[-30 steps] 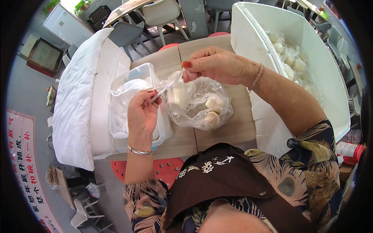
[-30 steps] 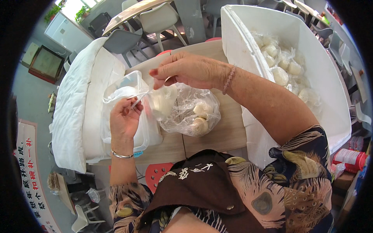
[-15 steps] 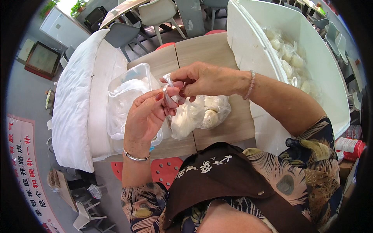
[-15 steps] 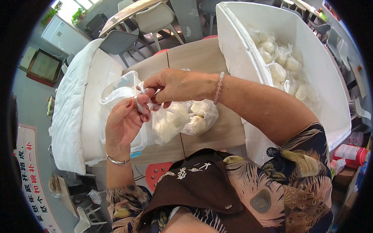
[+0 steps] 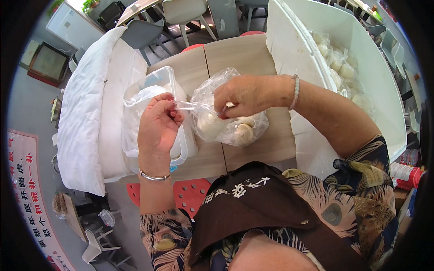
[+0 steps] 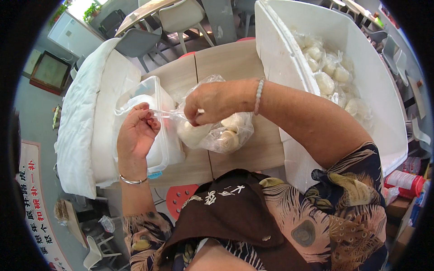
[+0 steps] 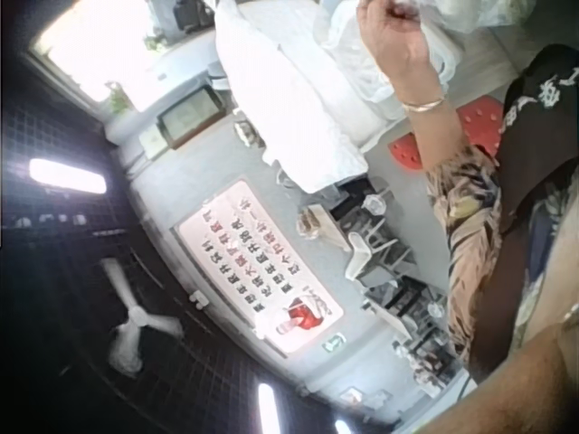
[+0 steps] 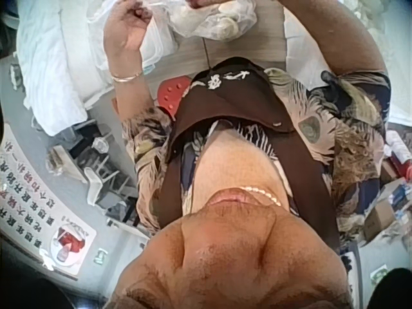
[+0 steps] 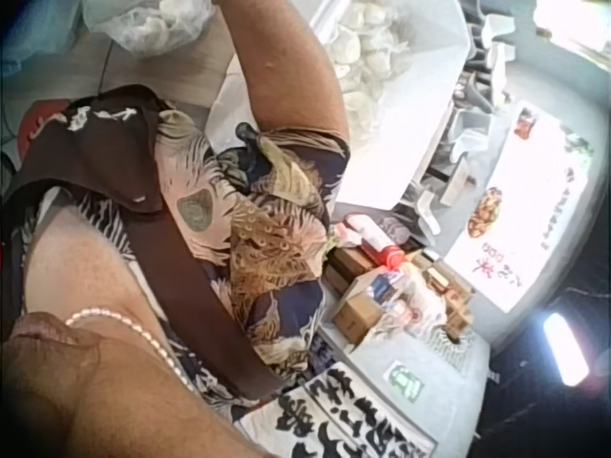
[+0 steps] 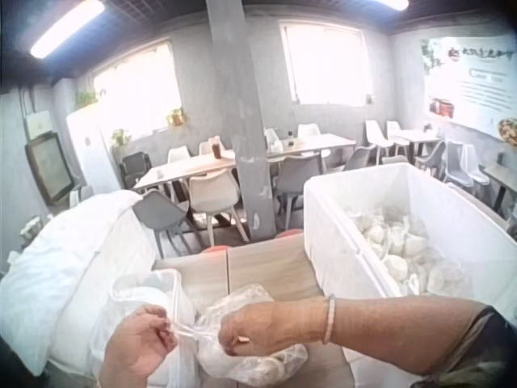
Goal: The person places white dumplings from a large container into small plastic bags, ties each bag, and sets it aside. The process is repeated for multiple dumplings throughout the clip.
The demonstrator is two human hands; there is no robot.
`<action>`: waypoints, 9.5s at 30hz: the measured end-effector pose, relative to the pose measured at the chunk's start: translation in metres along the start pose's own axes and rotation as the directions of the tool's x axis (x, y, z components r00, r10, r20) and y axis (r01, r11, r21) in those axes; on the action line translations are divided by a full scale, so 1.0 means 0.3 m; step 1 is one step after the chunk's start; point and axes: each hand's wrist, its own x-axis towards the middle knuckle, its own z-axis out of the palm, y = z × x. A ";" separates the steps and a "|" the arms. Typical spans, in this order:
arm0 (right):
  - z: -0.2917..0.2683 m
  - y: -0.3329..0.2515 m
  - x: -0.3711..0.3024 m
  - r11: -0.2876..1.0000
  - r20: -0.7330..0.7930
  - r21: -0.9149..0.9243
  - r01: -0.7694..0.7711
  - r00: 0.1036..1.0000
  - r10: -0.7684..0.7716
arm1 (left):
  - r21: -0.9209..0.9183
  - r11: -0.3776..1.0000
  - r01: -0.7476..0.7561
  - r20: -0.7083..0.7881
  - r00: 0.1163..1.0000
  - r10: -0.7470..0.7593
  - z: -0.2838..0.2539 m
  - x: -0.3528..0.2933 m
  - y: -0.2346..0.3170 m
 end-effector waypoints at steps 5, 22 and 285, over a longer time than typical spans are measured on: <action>0.038 0.000 -0.010 0.990 0.182 -0.143 -0.001 0.983 0.028 | -0.200 0.977 0.074 -0.188 0.976 -0.113 -0.083 0.066 -0.030; -0.081 -0.121 -0.045 0.759 -0.469 -0.568 -0.318 0.883 0.019 | 0.305 0.703 -0.643 0.530 0.728 0.436 0.231 -0.189 -0.002; 0.457 0.307 -0.015 0.796 0.290 -0.362 -0.485 0.753 0.591 | -0.320 0.901 0.292 0.055 0.955 -0.290 -0.103 -0.148 -0.435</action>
